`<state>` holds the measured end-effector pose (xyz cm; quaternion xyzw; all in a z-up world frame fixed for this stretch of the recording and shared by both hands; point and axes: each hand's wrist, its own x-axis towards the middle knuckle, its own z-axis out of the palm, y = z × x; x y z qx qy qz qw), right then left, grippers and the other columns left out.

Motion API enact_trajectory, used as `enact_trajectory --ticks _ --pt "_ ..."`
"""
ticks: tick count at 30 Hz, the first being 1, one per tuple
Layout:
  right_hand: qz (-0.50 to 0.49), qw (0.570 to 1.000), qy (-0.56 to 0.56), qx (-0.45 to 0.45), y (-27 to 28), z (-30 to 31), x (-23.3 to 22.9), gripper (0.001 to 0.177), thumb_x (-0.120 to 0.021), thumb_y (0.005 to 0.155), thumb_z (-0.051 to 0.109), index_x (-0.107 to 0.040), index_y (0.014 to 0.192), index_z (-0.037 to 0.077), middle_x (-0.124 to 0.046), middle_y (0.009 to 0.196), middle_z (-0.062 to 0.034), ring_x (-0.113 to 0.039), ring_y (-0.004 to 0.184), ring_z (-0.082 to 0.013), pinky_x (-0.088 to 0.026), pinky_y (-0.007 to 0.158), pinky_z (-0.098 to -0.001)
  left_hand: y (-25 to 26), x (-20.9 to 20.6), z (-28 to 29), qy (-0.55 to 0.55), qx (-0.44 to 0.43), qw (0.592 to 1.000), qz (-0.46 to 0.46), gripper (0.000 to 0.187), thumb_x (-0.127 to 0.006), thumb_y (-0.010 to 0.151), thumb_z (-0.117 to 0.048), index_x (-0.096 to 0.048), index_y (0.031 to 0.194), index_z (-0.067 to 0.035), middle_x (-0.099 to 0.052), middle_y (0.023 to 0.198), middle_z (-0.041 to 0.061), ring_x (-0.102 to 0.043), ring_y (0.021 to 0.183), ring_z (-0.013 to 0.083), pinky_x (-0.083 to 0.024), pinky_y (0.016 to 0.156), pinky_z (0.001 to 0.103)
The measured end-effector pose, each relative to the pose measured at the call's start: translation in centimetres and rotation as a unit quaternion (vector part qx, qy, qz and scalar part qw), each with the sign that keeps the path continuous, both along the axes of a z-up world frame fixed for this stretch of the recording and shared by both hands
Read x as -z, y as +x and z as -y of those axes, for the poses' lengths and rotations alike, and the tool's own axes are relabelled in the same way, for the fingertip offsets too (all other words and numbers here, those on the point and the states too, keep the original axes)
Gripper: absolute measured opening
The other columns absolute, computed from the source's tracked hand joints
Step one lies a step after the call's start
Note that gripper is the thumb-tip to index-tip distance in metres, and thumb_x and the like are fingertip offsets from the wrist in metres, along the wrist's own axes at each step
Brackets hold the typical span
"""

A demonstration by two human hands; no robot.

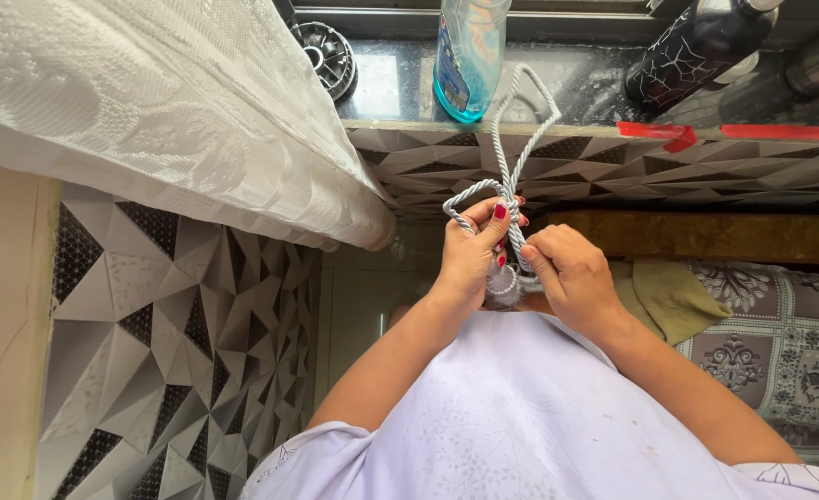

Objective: The person ties a white rope around a white curtain to secure it, then removes red tape from the window glass and places it on the windowsill. The person also moves a bottle of liquid and a metal cup on the windowsill.

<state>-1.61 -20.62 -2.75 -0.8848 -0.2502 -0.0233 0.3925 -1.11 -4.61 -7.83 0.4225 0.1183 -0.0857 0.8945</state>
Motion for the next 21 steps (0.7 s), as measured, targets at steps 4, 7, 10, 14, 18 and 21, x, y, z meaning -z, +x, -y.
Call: enact_trajectory --ticks 4,7,10,14,18,21 --pt "-0.024 1.000 0.010 0.007 -0.7 0.2 0.5 0.014 -0.064 0.098 0.014 -0.064 0.090 0.002 -0.059 0.078 -0.0088 -0.056 0.073 -0.0250 -0.046 0.067 -0.0372 -0.2 0.0 0.4 -0.016 0.000 1.000 -0.024 0.028 -0.066 0.103 -0.023 -0.071 0.120 -0.002 -0.071 0.092 0.003 -0.053 0.068 0.0030 -0.041 0.056 0.019" --pt "-0.077 0.995 0.063 0.025 -0.4 0.8 0.4 0.013 -0.061 0.100 0.013 -0.065 0.093 0.003 -0.063 0.081 -0.0069 -0.061 0.071 -0.0214 -0.048 0.064 -0.0341 0.0 -0.2 0.1 -0.038 0.017 0.998 -0.038 0.027 -0.065 0.102 -0.024 -0.070 0.119 -0.003 -0.072 0.094 0.002 -0.052 0.068 0.0017 -0.039 0.055 0.019" --pt "-0.070 0.996 0.041 0.027 -1.0 1.1 0.7 0.013 -0.062 0.099 0.013 -0.064 0.091 0.002 -0.061 0.078 -0.0083 -0.058 0.069 -0.0229 -0.046 0.064 -0.0346 0.4 0.2 1.0 -0.001 0.030 0.999 -0.025 0.029 -0.064 0.102 -0.024 -0.071 0.120 -0.002 -0.071 0.092 0.003 -0.056 0.068 0.0037 -0.041 0.055 0.019" --pt "-0.046 0.999 0.013 -0.013 -2.6 2.4 0.7 0.014 -0.064 0.096 0.013 -0.063 0.089 0.002 -0.057 0.076 -0.0095 -0.055 0.070 -0.0249 -0.045 0.064 -0.0355 0.6 0.6 1.4 -0.025 0.022 0.999 -0.023 0.030 -0.065 0.103 -0.024 -0.071 0.120 0.000 -0.070 0.091 0.003 -0.052 0.063 0.0025 -0.039 0.053 0.019" --pt "-0.027 0.997 0.045 -0.053 -3.4 3.4 0.9 0.015 -0.064 0.098 0.013 -0.061 0.088 0.003 -0.057 0.077 -0.0066 -0.054 0.070 -0.0235 -0.045 0.066 -0.0355 0.9 0.4 1.3 -0.034 0.038 0.998 -0.040 0.030 -0.065 0.102 -0.025 -0.071 0.120 -0.001 -0.070 0.090 0.002 -0.052 0.062 0.0025 -0.039 0.053 0.019" --pt "-0.005 0.996 0.029 -0.085 -3.8 4.0 0.5 0.014 -0.064 0.097 0.014 -0.063 0.087 0.004 -0.056 0.076 -0.0071 -0.054 0.070 -0.0238 -0.044 0.065 -0.0351 1.1 -0.2 1.0 -0.027 0.038 0.998 -0.035 0.032 -0.065 0.102 -0.027 -0.071 0.120 -0.001 -0.070 0.090 0.002 -0.049 0.061 0.0020 -0.038 0.052 0.019"
